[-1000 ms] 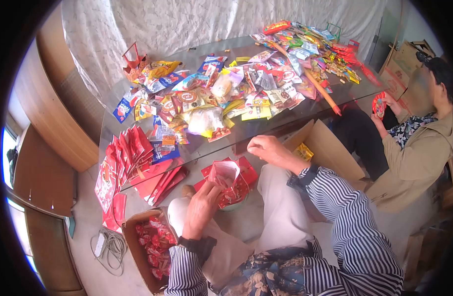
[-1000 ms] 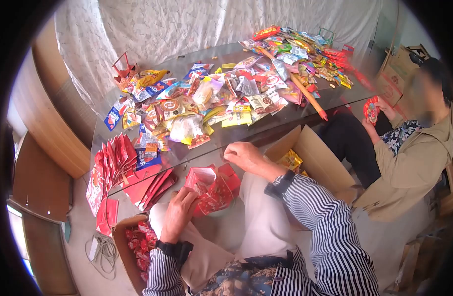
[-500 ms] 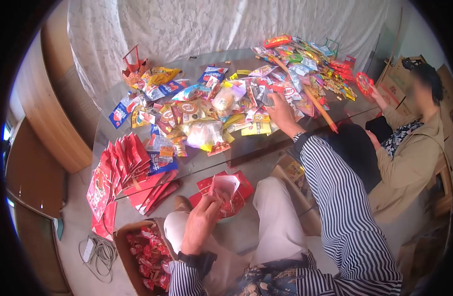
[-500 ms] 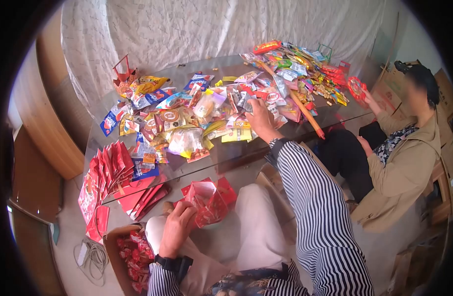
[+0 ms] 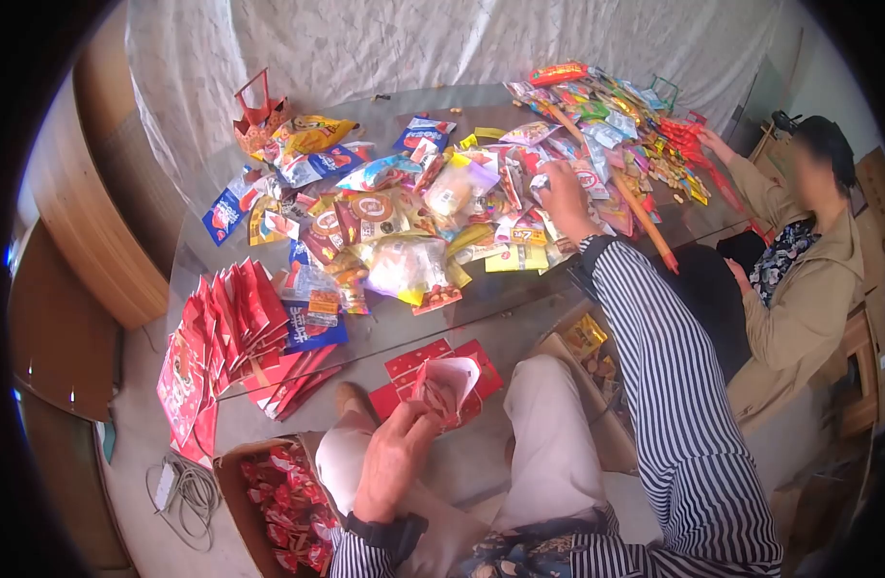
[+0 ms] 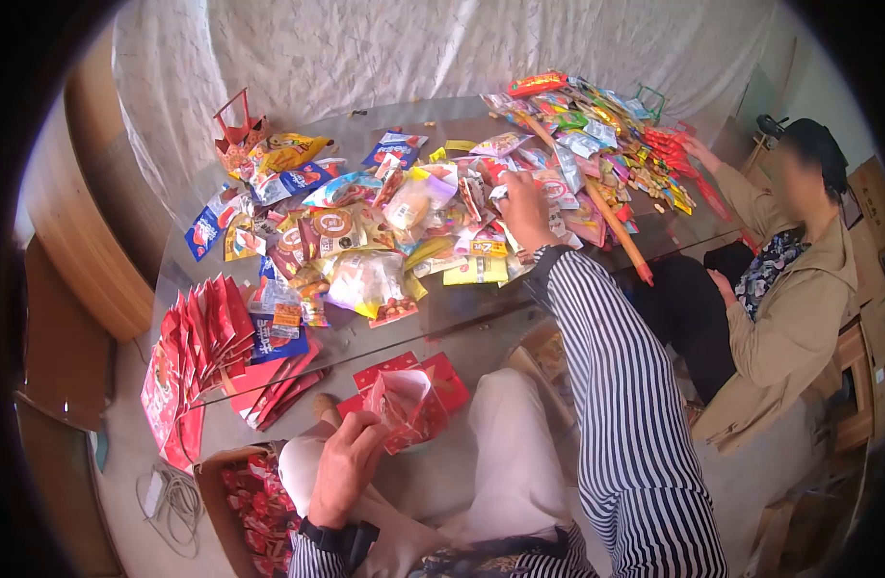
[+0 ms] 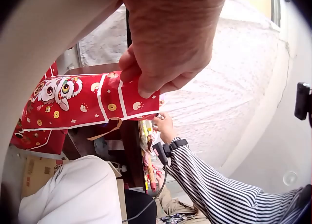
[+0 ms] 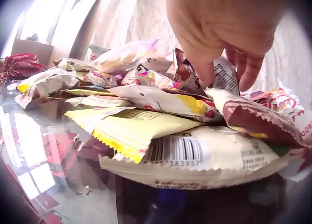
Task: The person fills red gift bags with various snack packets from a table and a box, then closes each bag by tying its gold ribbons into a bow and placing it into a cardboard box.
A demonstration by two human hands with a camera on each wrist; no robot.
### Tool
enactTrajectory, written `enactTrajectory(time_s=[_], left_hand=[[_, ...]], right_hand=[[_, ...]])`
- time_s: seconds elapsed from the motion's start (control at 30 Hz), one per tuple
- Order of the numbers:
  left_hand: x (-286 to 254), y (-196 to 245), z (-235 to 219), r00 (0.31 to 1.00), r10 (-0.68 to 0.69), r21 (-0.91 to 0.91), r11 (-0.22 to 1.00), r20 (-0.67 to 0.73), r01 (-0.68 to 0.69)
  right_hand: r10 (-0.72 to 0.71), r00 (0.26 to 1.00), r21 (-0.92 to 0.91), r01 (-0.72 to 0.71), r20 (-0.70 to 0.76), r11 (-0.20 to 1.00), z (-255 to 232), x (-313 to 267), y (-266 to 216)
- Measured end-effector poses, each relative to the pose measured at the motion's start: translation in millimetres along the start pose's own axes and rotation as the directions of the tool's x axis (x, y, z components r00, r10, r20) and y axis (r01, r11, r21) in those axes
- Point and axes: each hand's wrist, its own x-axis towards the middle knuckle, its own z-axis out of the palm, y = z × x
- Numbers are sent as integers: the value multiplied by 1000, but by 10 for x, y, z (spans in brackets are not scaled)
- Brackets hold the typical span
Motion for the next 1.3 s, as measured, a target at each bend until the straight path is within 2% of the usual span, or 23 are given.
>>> enactTrajectory(time_s=[0.1, 0.13, 0.17, 0.23, 0.4, 0.5, 0.53, 0.63, 0.67, 0.77, 0.9, 1.03, 1.2, 1.3], left_hand=[[7, 5, 21, 1000, 8, -1, 1000, -13, -8], [11, 14, 24, 1000, 11, -1, 1000, -14, -11], [12, 22, 25, 1000, 13, 1, 1000, -14, -13], [9, 36, 19, 1000, 15, 9, 1000, -19, -14], [-19, 61, 32, 1000, 15, 37, 999, -25, -14], [-59, 63, 22, 1000, 17, 61, 998, -26, -16], [-54, 74, 15, 999, 23, 64, 998, -26, -21], [-77, 56, 15, 999, 44, 82, 996, -30, -41], [-82, 42, 15, 998, 52, 91, 995, -36, -48], [-86, 52, 31, 996, 53, 94, 994, -68, -47], [-105, 34, 42, 997, 55, 94, 994, -53, -50], [-148, 19, 21, 998, 55, 99, 994, -9, -53], [-192, -2, -22, 995, 89, 159, 983, 37, -94], [-198, -27, -25, 994, 91, 162, 982, 54, -99]], right_hand=[[94, 989, 156, -76, -115, 985, 15, 85, 266], [-11, 963, 126, 46, -271, 991, 29, 116, 350], [146, 969, 319, -77, -198, 945, 12, 97, 453], [393, 919, 635, -320, 27, 704, -239, 44, 311], [227, 974, 880, -108, 1, 462, -569, -308, 95], [244, 966, 895, -184, 88, 407, -788, -555, -168], [219, 967, 878, -213, 128, 428, -846, -631, -193], [248, 928, 871, -353, 279, 341, -954, -856, -308], [206, 950, 884, -297, 235, 360, -877, -935, -264], [186, 912, 862, -406, 365, 303, -998, -1224, -552], [47, 898, 868, -435, 437, 240, -983, -1562, -795], [-30, 895, 871, -426, 445, 244, -1083, -1746, -1055], [-47, 881, 873, -458, 471, 166, -1200, -2009, -1277], [-156, 929, 922, -290, 336, 256, -1179, -2118, -1468]])
